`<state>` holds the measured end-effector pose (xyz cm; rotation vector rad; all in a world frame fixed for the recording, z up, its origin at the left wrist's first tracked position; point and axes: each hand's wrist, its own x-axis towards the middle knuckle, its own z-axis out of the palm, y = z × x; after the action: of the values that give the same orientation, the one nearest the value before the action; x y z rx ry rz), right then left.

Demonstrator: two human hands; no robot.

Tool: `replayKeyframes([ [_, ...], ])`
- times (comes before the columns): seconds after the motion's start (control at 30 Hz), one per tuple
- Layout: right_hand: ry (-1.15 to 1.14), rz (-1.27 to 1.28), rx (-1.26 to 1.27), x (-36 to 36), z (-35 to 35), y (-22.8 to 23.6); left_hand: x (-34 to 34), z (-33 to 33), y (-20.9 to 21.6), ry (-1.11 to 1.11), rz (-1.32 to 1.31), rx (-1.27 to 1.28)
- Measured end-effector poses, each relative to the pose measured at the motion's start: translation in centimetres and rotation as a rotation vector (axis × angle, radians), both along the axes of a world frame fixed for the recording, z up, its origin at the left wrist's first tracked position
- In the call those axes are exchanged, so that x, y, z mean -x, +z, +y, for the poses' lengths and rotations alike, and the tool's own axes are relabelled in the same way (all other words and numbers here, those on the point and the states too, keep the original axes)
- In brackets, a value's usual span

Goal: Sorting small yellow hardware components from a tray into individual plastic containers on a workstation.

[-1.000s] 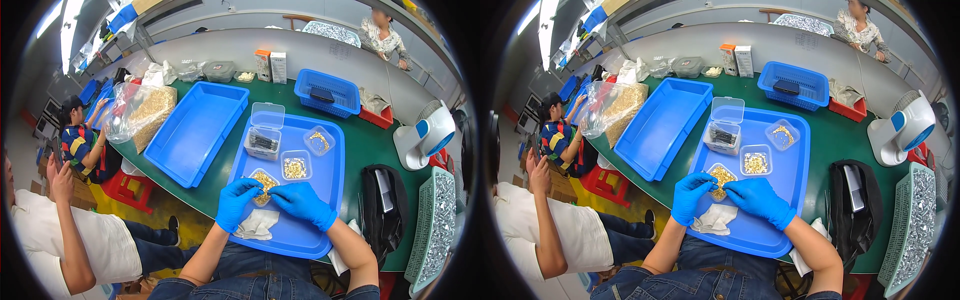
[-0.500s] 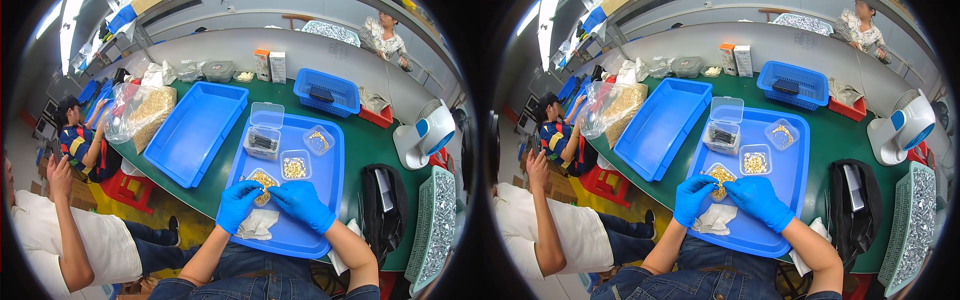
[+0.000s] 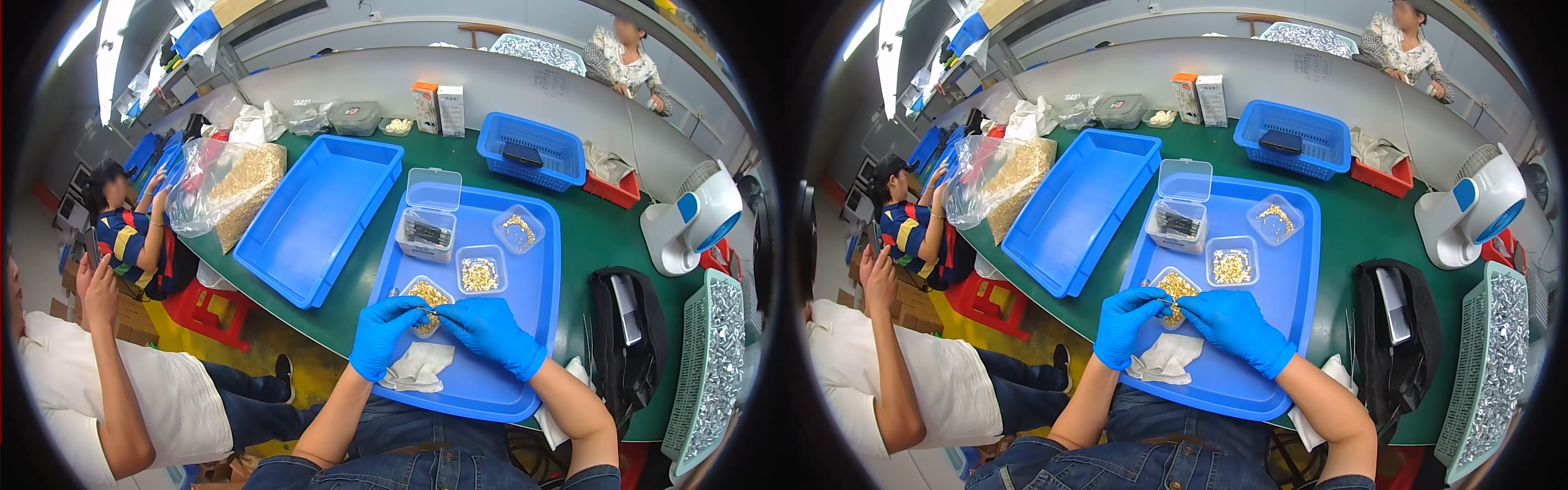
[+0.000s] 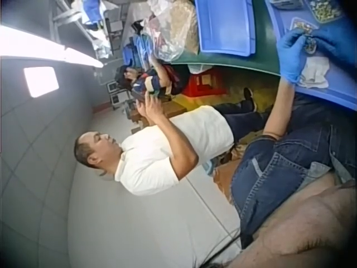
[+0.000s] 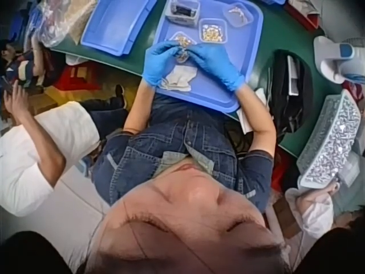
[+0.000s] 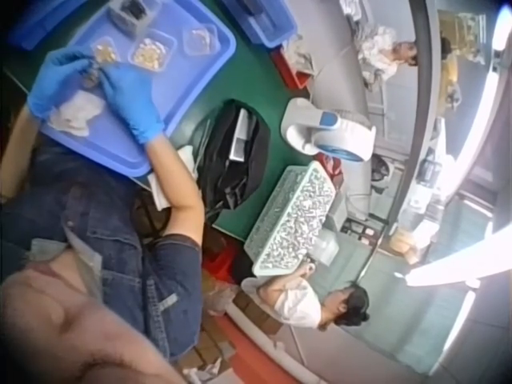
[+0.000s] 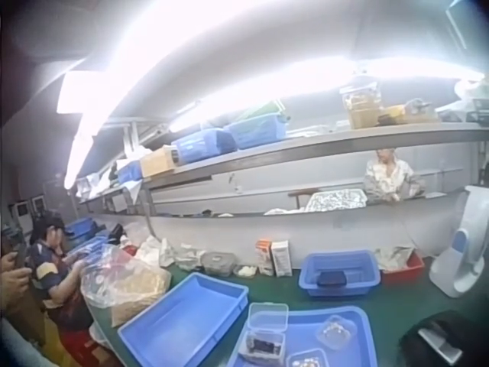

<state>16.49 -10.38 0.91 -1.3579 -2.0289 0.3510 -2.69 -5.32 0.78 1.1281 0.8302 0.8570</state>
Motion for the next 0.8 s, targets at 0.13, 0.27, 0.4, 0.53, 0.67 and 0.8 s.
replayKeyframes([
  [0.13,0.008,-0.076,-0.030,-0.2,0.1,0.0,0.1,0.0,-0.3,-0.003,0.038,-0.037],
  [0.27,0.007,-0.189,-0.061,-0.5,0.1,0.1,0.1,0.1,-1.0,-0.007,0.140,-0.173],
  [0.4,-0.010,-0.235,-0.086,-0.4,0.0,0.1,0.1,0.2,-1.4,-0.007,0.264,-0.329],
  [0.53,0.054,-0.138,0.002,-0.5,0.2,-0.5,0.3,0.3,-1.2,-0.063,0.278,-0.310],
  [0.67,0.119,0.027,0.071,-0.7,0.1,-1.0,-0.1,0.0,-0.4,-0.113,0.243,-0.240],
  [0.8,-0.038,0.209,0.038,-0.6,0.3,-0.7,-0.5,0.4,0.3,-0.025,0.504,-0.569],
])
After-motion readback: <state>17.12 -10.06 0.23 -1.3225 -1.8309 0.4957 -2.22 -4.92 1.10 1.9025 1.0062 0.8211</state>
